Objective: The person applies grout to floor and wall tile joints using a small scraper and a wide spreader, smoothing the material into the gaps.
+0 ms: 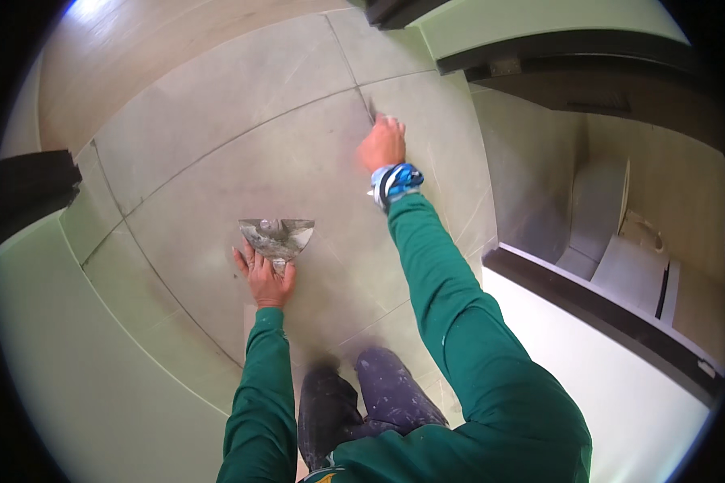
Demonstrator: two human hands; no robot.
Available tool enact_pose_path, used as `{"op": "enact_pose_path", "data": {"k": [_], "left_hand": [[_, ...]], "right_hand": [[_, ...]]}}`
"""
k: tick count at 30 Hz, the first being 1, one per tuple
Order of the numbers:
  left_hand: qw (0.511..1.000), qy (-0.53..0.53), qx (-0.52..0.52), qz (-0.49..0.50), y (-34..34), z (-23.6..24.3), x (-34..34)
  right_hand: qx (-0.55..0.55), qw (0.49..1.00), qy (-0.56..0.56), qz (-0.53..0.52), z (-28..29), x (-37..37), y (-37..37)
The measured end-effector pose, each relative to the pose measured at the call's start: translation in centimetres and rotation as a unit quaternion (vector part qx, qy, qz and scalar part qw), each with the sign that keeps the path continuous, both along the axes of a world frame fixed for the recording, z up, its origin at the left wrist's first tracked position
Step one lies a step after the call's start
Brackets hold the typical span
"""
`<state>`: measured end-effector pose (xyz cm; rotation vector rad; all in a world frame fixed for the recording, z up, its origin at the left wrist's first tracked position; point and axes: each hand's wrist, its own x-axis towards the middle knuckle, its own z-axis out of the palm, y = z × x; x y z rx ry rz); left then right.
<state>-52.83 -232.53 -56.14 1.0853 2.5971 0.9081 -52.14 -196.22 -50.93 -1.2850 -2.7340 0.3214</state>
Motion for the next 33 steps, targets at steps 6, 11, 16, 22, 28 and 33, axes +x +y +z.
{"op": "enact_pose_path", "data": {"k": [6, 11, 16, 22, 28, 33], "left_hand": [[1.000, 0.001, 0.008, -0.009, 0.9, 0.2, 0.9], [1.000, 0.009, 0.009, 0.001, 1.7, 0.5, 0.1], [0.999, 0.027, 0.021, 0.015, 1.5, 0.6, -0.3], [0.999, 0.029, 0.013, 0.011, 1.6, 0.3, 0.5], [0.999, 0.030, 0.001, 0.012, 1.0, 0.4, 0.5], [1.000, 0.024, 0.007, -0.003, 2.0, 0.5, 0.3]], "right_hand": [[0.004, 1.000, 0.029, 0.008, -1.9, 0.7, 0.3], [-0.006, 0.989, 0.037, 0.146, 1.5, -0.1, 8.0], [-0.036, 0.948, 0.015, 0.317, 2.7, -2.6, 14.0], [0.013, 0.938, -0.098, 0.332, 1.2, 7.3, 9.5], [-0.021, 0.940, -0.065, 0.334, 3.2, 9.5, 8.9], [0.055, 0.947, 0.031, 0.314, 1.6, 3.1, 13.1]]}}
